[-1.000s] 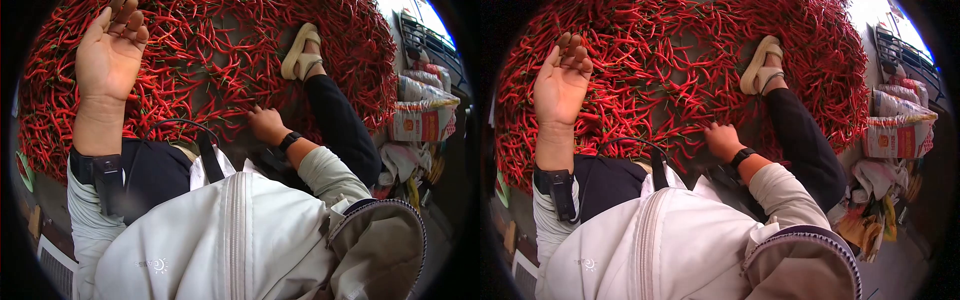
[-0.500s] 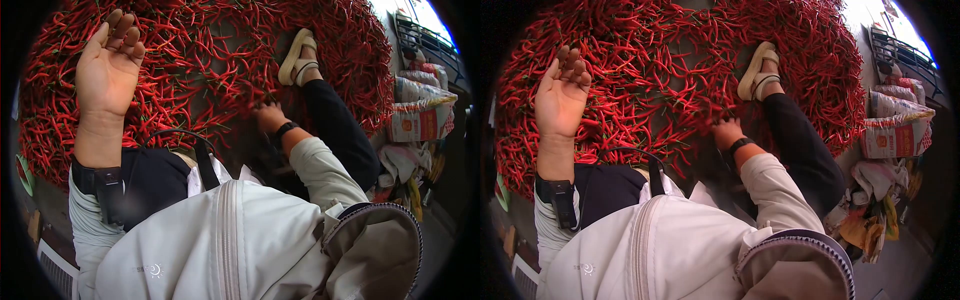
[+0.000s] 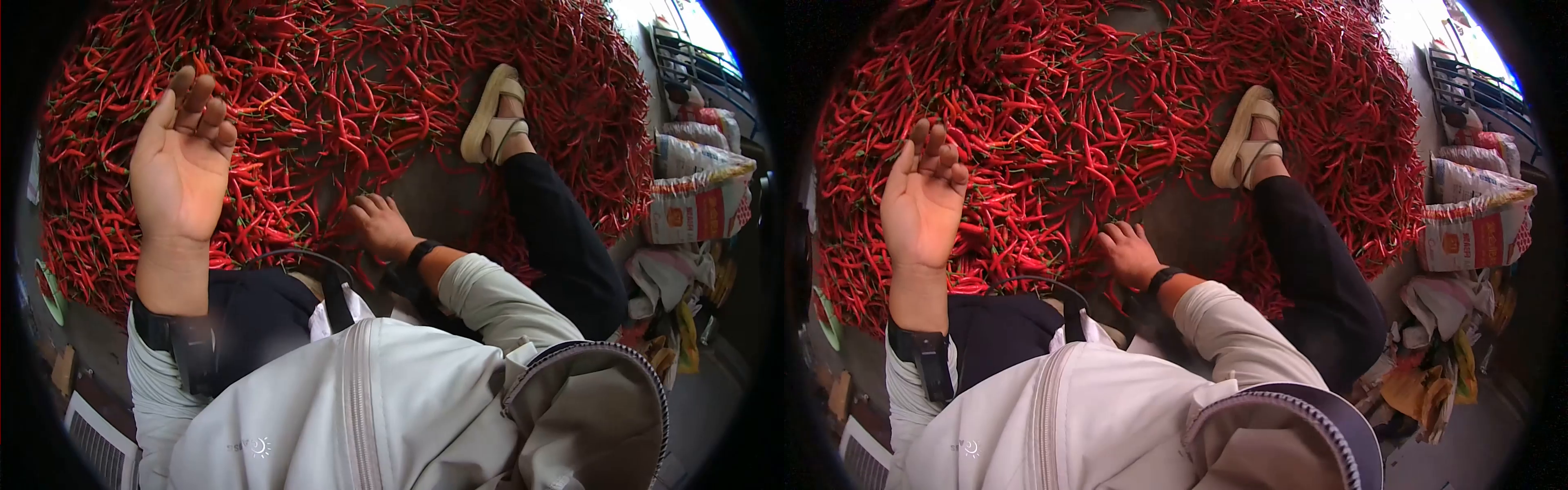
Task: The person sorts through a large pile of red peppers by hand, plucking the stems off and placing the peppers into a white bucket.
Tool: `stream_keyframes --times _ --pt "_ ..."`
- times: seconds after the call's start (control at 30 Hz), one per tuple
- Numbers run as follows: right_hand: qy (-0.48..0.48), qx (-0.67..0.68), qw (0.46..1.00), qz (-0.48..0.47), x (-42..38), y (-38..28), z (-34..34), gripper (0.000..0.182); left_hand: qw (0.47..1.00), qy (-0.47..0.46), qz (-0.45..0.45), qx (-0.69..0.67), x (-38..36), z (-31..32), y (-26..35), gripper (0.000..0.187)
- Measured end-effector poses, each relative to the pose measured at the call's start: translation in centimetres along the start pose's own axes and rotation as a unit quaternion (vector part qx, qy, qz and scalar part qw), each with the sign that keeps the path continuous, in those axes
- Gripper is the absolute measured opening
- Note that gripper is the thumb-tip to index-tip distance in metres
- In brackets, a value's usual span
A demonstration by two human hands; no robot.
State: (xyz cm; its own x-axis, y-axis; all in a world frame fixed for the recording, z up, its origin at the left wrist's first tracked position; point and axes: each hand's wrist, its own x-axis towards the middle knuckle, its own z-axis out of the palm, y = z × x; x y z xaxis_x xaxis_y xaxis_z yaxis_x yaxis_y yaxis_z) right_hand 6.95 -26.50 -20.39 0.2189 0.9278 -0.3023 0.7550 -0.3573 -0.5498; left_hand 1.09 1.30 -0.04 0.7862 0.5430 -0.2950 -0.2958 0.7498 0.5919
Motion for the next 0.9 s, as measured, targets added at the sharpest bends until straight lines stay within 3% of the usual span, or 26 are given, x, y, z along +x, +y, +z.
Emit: stream_keyframes --times 0.1,0.27,0.33,0.4,0.47,0.5,0.57,0.6,0.63,0.7,0.73,0.77,0.8,0.87,0.9 --pt "-0.008 -0.041 0.999 0.03 0.5 0.1 0.1 0.053 0.997 0.071 -0.007 0.019 -0.1 0.5 -0.4 0.025" --pt "-0.01 -0.063 0.997 0.036 6.0 2.0 -2.3 0.05 0.997 0.077 -0.001 0.021 0.2 0.8 -1.0 0.026" --pt "0.042 -0.08 0.99 0.11 9.0 2.8 -3.1 0.049 0.995 0.098 -0.009 0.024 0.6 0.8 -1.5 0.025" --pt "0.093 -0.08 0.985 0.124 12.2 4.7 -3.6 0.051 0.99 0.138 0.002 0.035 1.2 1.3 -2.0 0.025" --pt "0.145 -0.064 0.959 0.233 15.1 6.4 -5.5 0.052 0.983 0.176 0.001 0.049 1.7 1.0 -2.5 0.024" --pt "0.135 -0.069 0.945 0.29 16.6 7.6 -6.7 0.056 0.98 0.191 0.004 0.059 1.9 1.0 -2.8 0.024" --pt "0.165 0.052 0.925 0.339 20.3 13.3 -7.9 0.059 0.981 0.185 0.008 0.066 2.4 0.9 -3.1 0.024" --pt "0.066 0.064 0.92 0.38 20.6 14.3 -11.8 0.061 0.98 0.183 0.005 0.073 2.6 0.8 -3.3 0.024" --pt "0.194 0.073 0.917 0.34 20.7 16.0 -13.3 0.06 0.98 0.183 0.006 0.076 2.8 0.8 -3.4 0.024" --pt "0.254 0.01 0.929 0.269 20.7 20.7 -15.6 0.069 0.979 0.188 0.011 0.082 3.1 0.7 -3.7 0.024" --pt "0.291 0.025 0.902 0.317 20.9 21.7 -16.4 0.079 0.977 0.194 0.01 0.087 3.3 0.7 -3.8 0.024" --pt "0.183 0.049 0.899 0.394 21.1 22.1 -18.9 0.087 0.979 0.186 0.008 0.085 3.4 0.7 -3.8 0.024" --pt "0.285 0.058 0.897 0.332 20.0 21.8 -20.0 0.079 0.98 0.183 0.006 0.084 3.6 0.6 -3.7 0.024" --pt "0.233 0.058 0.885 0.399 20.1 21.9 -22.8 0.075 0.982 0.171 0.01 0.081 3.8 0.6 -3.7 0.024" --pt "0.268 0.082 0.862 0.423 19.3 20.9 -23.9 0.071 0.981 0.176 0.012 0.077 3.8 0.6 -3.6 0.024"
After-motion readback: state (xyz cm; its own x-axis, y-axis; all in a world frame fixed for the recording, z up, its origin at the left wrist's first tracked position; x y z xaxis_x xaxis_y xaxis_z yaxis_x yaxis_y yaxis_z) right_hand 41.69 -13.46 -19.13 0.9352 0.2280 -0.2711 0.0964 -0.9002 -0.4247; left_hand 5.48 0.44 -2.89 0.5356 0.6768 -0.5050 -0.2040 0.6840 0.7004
